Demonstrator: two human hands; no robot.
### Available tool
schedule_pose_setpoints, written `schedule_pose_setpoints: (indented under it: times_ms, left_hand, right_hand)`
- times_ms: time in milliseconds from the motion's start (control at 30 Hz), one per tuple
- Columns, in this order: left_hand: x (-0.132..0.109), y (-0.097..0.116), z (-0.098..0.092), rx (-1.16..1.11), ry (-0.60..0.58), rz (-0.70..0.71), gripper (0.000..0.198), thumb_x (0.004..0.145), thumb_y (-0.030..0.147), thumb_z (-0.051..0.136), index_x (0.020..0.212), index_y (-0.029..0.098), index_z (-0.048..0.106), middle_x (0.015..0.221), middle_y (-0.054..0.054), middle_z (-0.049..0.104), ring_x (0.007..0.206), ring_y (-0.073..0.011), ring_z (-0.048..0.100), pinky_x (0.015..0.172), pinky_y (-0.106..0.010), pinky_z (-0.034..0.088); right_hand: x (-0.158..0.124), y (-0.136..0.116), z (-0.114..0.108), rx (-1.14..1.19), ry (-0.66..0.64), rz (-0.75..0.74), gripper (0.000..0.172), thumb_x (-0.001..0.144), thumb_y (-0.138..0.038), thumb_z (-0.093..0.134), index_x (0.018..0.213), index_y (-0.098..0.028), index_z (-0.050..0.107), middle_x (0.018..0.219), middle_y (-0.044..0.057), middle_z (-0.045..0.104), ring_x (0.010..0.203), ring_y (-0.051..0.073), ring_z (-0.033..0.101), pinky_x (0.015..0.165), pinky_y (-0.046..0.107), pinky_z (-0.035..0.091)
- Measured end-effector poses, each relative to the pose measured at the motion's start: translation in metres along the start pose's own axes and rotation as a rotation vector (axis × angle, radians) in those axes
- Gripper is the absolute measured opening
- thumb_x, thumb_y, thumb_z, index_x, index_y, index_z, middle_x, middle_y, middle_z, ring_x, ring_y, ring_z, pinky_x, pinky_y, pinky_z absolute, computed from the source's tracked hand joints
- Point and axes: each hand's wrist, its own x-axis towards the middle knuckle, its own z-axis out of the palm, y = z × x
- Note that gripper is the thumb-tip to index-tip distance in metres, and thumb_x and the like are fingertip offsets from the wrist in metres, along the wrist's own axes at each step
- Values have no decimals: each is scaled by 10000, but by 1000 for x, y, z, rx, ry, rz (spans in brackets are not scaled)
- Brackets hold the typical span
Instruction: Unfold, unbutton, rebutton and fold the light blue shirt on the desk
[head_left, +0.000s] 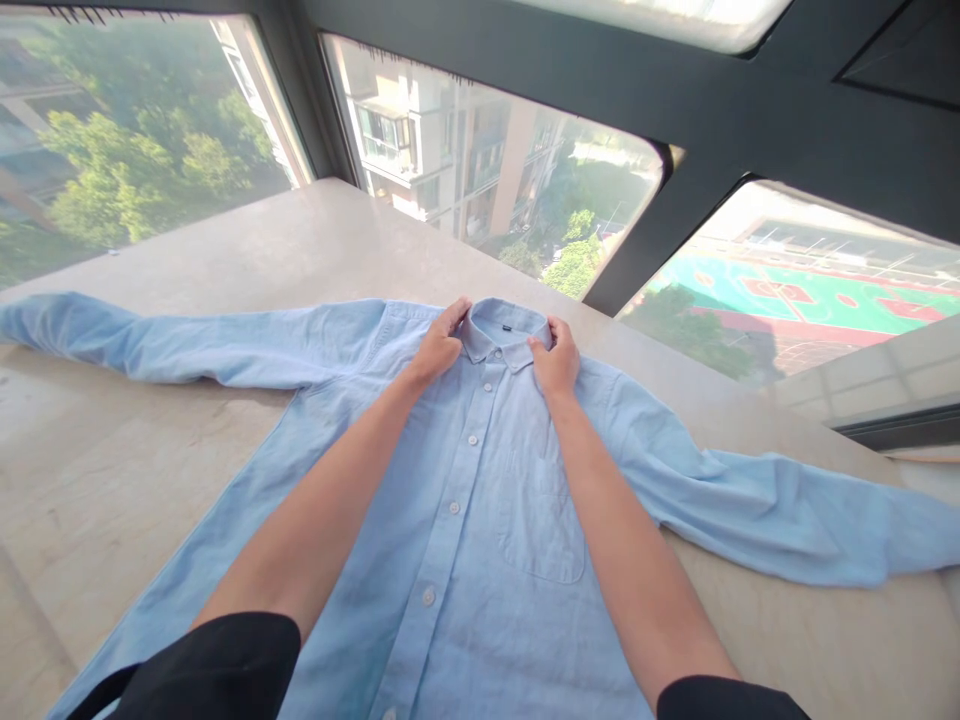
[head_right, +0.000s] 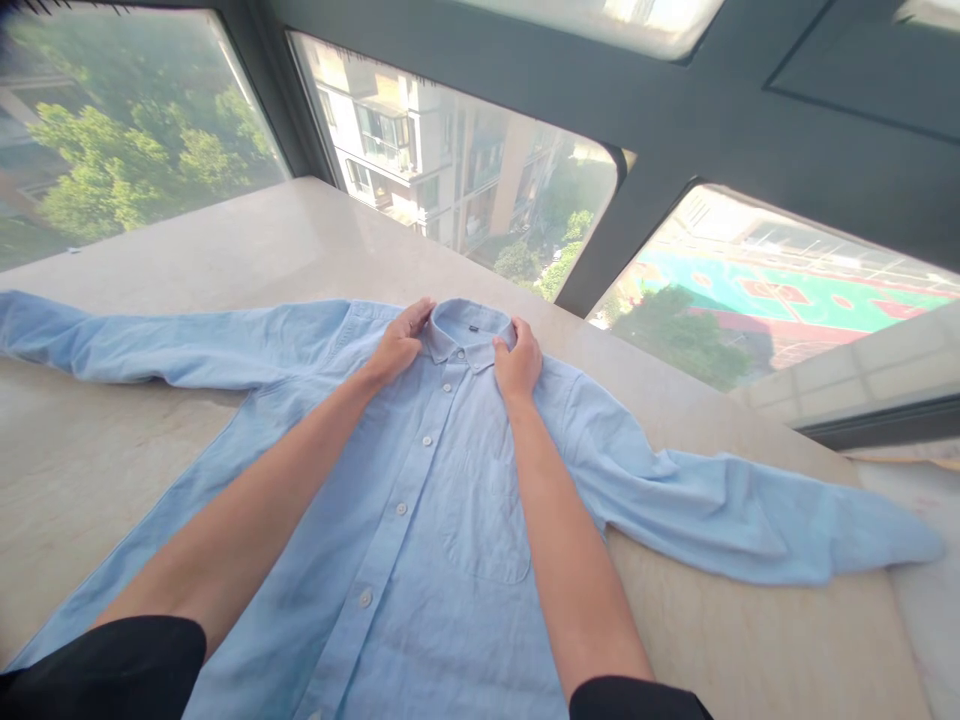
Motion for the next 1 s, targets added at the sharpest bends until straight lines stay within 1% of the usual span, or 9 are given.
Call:
schedule_pose_setpoints:
  times_ms: [167,233,300,433,500,600,700,833,1000]
  left_hand:
    - [4,12,5,380,-12,-29,831,665,46,446,1490,90,359,1555,-94,378,1454,-209,306,1230,-339,204]
    - [3,20,3,507,-54,-62,797,728,76,452,1511,103,310,1569,-93,351,1455,-204,305,1217,-328,228]
    - [-2,25,-8,673,-128,-88,723,824,173,465,1521,118,282,1574,-102,339,1456,-213,301,1204,-333,244]
    - [-23,27,-60,1053,-290,-86,632,975,452,321,1509,115,310,1597,-136,273,1499,-249,166,1219,-436,127]
    - [-35,25,-94,1163,-294,-137,645,995,497,226,1516,124,302,1613,-134,225,1505,-250,137,1213,-454,96]
    - [-51,23,-143,1238,-293,-257,666,1004,506,166,1535,112,252,1612,-154,218,1502,-260,143,1200,-439,128]
    - [-63,17,-179,1228,-317,-334,679,1006,502,156,1549,97,197,1625,-158,160,1503,-270,123,1198,-437,122]
    - [-71,6,-202,1235,-296,-374,679,1002,505,142,1559,118,168,1634,-139,137,1508,-263,98,1200,-436,89]
    - [-71,-2,-208,1230,-216,-354,699,990,527,150,1552,113,190,1634,-118,155,1508,-252,96,1198,-442,81]
  right_hand:
    - [1,-5,-1,-87,-54,2,460,853,-321,547,1287,-170,535,1302,129,625,1199,271,570,1048,423,407]
    - [2,-6,-1,-129,-96,-19,492,875,-341,516,1330,-157,502,1345,148,593,1242,286,540,1065,447,389]
    - [3,-4,-4,-168,-155,-51,537,889,-364,494,1379,-146,459,1388,164,556,1281,297,508,1082,467,370]
    - [2,6,-23,-280,-350,-206,627,915,-417,464,1457,-117,367,1470,191,466,1354,301,439,1116,461,339]
    - [-2,13,-39,-387,-438,-289,626,944,-448,412,1463,-102,360,1503,201,418,1391,308,391,1134,471,312]
    - [-12,25,-68,-574,-512,-335,635,978,-495,322,1452,-76,380,1536,217,359,1432,322,321,1160,486,257]
    - [-20,39,-95,-695,-539,-331,659,986,-538,266,1466,-101,380,1557,197,333,1445,320,295,1173,502,225]
    - [-21,61,-122,-740,-529,-266,693,981,-583,222,1493,-135,354,1572,179,312,1458,318,270,1170,515,235]
    - [-18,83,-140,-741,-430,-202,696,984,-578,209,1469,-108,378,1562,198,323,1456,314,277,1167,503,249]
